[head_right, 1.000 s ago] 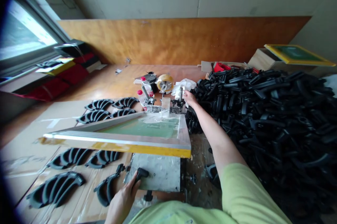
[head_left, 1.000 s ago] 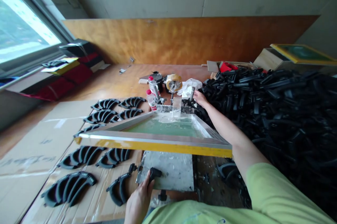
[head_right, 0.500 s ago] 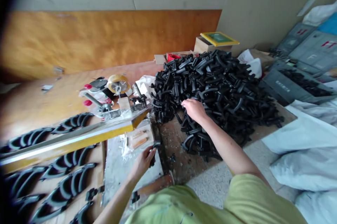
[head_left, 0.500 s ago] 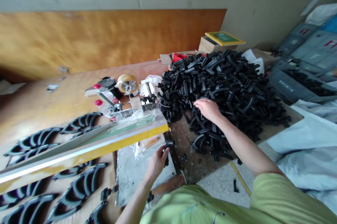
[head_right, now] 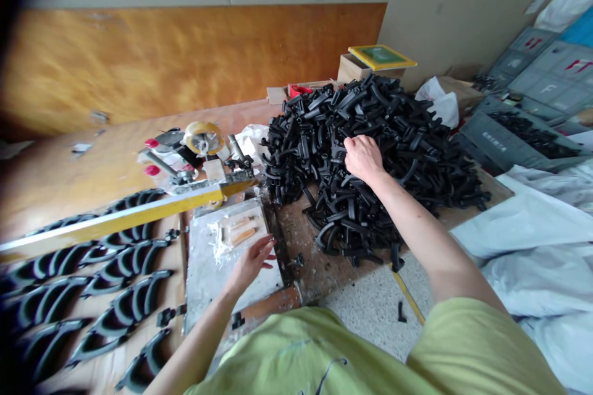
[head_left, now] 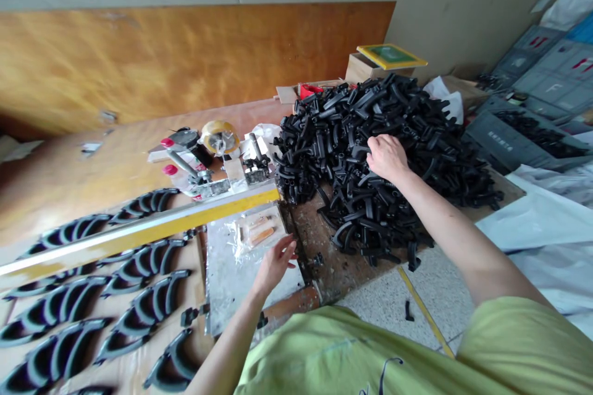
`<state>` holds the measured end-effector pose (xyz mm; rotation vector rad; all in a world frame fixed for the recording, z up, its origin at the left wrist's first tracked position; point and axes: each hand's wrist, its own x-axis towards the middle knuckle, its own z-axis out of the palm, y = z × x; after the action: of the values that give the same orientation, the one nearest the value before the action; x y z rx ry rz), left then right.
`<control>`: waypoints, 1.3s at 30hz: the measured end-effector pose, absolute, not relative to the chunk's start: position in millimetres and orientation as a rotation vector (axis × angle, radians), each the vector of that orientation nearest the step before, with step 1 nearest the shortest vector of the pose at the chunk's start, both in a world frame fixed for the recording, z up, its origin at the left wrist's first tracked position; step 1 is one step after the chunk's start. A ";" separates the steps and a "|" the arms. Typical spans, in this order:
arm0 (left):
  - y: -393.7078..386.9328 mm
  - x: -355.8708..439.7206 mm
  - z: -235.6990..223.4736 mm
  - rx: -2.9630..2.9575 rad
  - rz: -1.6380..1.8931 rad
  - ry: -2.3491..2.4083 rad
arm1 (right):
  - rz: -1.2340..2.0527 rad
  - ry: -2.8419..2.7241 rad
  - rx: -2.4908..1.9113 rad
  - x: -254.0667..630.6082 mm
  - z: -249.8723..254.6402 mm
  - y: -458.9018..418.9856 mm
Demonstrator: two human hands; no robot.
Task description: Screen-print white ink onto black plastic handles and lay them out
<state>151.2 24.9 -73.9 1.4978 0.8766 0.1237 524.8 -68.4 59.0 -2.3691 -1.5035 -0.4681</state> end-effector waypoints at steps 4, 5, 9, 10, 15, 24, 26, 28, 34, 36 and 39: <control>21.1 101.8 -69.0 1.381 0.225 0.960 | -0.119 -1.536 -2.081 447.0 33.0 -58.2; 18.8 91.6 -67.9 1.359 0.248 0.981 | -0.027 -1.574 -1.983 423.1 20.9 -52.3; 8.9 60.3 -63.0 1.303 0.325 1.069 | 0.219 -1.756 -1.670 330.8 -29.8 -16.7; 6.9 54.1 -61.7 1.293 0.333 1.090 | 0.246 -1.814 -1.618 312.2 -40.3 -5.4; 1.5 26.1 -57.5 1.298 0.352 1.162 | 0.238 -2.088 -1.481 260.5 -78.0 49.8; 5.2 5.7 -72.2 1.433 0.298 1.153 | 0.112 -2.118 -1.714 236.0 -92.4 58.8; 5.7 19.9 -74.7 1.558 0.247 1.105 | 0.052 -2.080 -1.685 235.9 -81.6 41.4; 1.6 44.0 -74.8 1.735 0.197 0.995 | -0.012 -1.961 -1.644 246.0 -67.8 9.7; -54.0 155.0 -74.2 2.396 0.273 0.176 | -0.401 -0.779 -1.892 341.9 -71.6 -181.4; -84.8 198.2 -78.5 2.540 0.259 -0.142 | -0.514 -0.330 -1.936 382.5 -100.0 -251.1; -136.1 265.5 -92.2 2.674 0.239 -0.659 | -0.552 0.076 -1.967 435.9 -152.1 -322.9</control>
<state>265.5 -136.1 -92.2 2.6742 -0.6587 0.2386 435.9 -322.9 -152.1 -1.9668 0.0760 -0.5516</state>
